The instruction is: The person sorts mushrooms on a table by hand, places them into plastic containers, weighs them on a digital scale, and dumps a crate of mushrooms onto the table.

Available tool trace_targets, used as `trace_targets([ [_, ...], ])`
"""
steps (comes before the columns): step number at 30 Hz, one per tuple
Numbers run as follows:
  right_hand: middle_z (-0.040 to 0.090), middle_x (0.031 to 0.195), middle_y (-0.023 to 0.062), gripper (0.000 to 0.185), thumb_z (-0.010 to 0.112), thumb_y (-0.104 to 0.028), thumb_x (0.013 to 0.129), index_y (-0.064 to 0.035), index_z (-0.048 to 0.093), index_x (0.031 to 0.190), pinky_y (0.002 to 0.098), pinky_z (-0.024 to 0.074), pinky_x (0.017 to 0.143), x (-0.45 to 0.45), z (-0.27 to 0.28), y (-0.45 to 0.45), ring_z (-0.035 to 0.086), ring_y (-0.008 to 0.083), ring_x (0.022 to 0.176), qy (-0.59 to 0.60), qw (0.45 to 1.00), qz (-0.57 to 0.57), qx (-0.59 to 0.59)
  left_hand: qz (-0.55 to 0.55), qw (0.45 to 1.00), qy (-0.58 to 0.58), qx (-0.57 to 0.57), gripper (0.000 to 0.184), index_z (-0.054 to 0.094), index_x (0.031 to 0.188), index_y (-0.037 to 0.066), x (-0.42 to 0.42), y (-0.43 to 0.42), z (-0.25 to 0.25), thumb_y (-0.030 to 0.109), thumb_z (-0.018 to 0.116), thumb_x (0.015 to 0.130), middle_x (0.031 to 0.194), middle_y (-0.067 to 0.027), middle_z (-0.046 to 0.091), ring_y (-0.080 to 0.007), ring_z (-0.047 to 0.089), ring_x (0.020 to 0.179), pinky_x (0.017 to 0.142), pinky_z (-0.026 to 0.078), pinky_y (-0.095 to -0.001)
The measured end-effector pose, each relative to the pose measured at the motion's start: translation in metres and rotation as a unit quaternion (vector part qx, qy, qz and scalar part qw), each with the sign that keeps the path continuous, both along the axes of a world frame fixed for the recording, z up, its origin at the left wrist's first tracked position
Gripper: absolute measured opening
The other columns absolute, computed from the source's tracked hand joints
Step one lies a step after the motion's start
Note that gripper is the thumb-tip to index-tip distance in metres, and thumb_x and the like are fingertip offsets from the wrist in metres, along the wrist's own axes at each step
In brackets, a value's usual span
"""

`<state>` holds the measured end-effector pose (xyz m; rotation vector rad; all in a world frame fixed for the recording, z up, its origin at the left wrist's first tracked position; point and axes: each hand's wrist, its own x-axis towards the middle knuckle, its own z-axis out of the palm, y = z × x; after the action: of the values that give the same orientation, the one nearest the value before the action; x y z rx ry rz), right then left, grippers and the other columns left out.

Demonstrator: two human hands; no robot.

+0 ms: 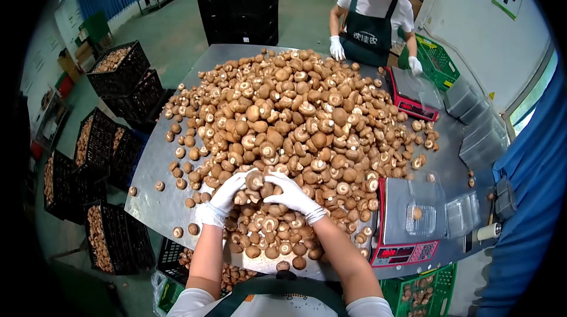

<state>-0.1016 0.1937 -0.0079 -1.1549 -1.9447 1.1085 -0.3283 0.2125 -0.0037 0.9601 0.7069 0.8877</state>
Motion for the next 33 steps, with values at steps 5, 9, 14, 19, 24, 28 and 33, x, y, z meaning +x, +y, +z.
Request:
trace_targets([
  [5, 0.042, 0.140, 0.0096, 0.065, 0.068, -0.016, 0.083, -0.0040, 0.039, 0.139, 0.0330, 0.0289, 0.109, 0.014, -0.005, -0.027, 0.038, 0.0196, 0.129, 0.222, 0.954, -0.063, -0.193, 0.075, 0.979, -0.151, -0.114, 0.024, 0.058, 0.113, 0.006, 0.036, -0.007, -0.022, 0.020, 0.054, 0.094, 0.108, -0.0018, 0.061, -0.0111, 0.058, 0.098, 0.085, 0.047, -0.0262],
  [9, 0.042, 0.140, 0.0078, 0.059, 0.060, -0.020, 0.090, -0.0030, 0.035, 0.141, 0.0312, 0.0264, 0.110, 0.023, -0.011, -0.040, 0.035, 0.0180, 0.131, 0.351, 0.910, -0.104, -0.193, 0.120, 0.992, -0.043, -0.008, 0.026, 0.058, 0.113, 0.003, 0.078, -0.012, -0.015, 0.018, 0.058, 0.092, 0.108, -0.0051, 0.062, -0.0121, 0.057, 0.098, 0.087, 0.046, -0.0258],
  [14, 0.048, 0.133, 0.0061, 0.053, 0.060, -0.023, 0.093, -0.0025, 0.041, 0.137, 0.0298, 0.0287, 0.107, 0.047, 0.007, -0.065, 0.041, 0.0156, 0.125, 0.445, 0.858, -0.195, -0.165, 0.190, 0.962, 0.118, 0.156, 0.021, 0.058, 0.109, 0.001, 0.142, -0.033, 0.004, 0.011, 0.060, 0.091, 0.102, -0.0048, 0.063, -0.0105, 0.059, 0.090, 0.080, 0.048, -0.0244],
  [19, 0.047, 0.133, 0.0066, 0.057, 0.064, -0.026, 0.089, -0.0024, 0.042, 0.136, 0.0297, 0.0303, 0.107, 0.131, 0.049, -0.120, 0.041, 0.0163, 0.125, 0.395, 0.870, -0.284, -0.078, 0.124, 0.984, 0.026, 0.124, 0.025, 0.055, 0.113, 0.001, 0.241, -0.079, 0.057, 0.017, 0.055, 0.094, 0.107, -0.0082, 0.059, -0.0152, 0.057, 0.096, 0.087, 0.047, -0.0286],
  [24, 0.048, 0.130, 0.0123, 0.060, 0.053, -0.005, 0.073, -0.0024, 0.045, 0.133, 0.0365, 0.0356, 0.106, 0.234, 0.088, -0.184, 0.047, 0.0228, 0.122, 0.207, 0.888, -0.394, 0.115, 0.062, 0.973, -0.009, 0.221, 0.029, 0.053, 0.119, 0.004, 0.359, -0.130, 0.073, 0.013, 0.058, 0.092, 0.110, -0.0081, 0.056, -0.0139, 0.057, 0.094, 0.081, 0.049, -0.0266],
  [28, 0.047, 0.133, 0.0125, 0.063, 0.063, -0.021, 0.079, 0.0008, 0.042, 0.134, 0.0367, 0.0336, 0.107, 0.309, 0.084, -0.222, 0.045, 0.0230, 0.124, 0.221, 0.849, -0.475, 0.074, -0.072, 0.995, -0.067, 0.022, 0.030, 0.051, 0.120, 0.005, 0.435, -0.161, 0.063, 0.012, 0.058, 0.092, 0.108, -0.0052, 0.057, -0.0095, 0.057, 0.086, 0.074, 0.049, -0.0230],
  [33, 0.041, 0.139, 0.0165, 0.054, 0.065, -0.012, 0.079, -0.0043, 0.049, 0.129, 0.0393, 0.0263, 0.111, 0.355, 0.058, -0.251, 0.037, 0.0294, 0.131, -0.042, 0.877, -0.468, 0.102, -0.008, 0.889, 0.182, 0.420, 0.043, 0.047, 0.129, 0.004, 0.464, -0.177, 0.017, 0.022, 0.055, 0.091, 0.128, -0.0206, 0.051, -0.0351, 0.061, 0.103, 0.088, 0.049, -0.0403],
])
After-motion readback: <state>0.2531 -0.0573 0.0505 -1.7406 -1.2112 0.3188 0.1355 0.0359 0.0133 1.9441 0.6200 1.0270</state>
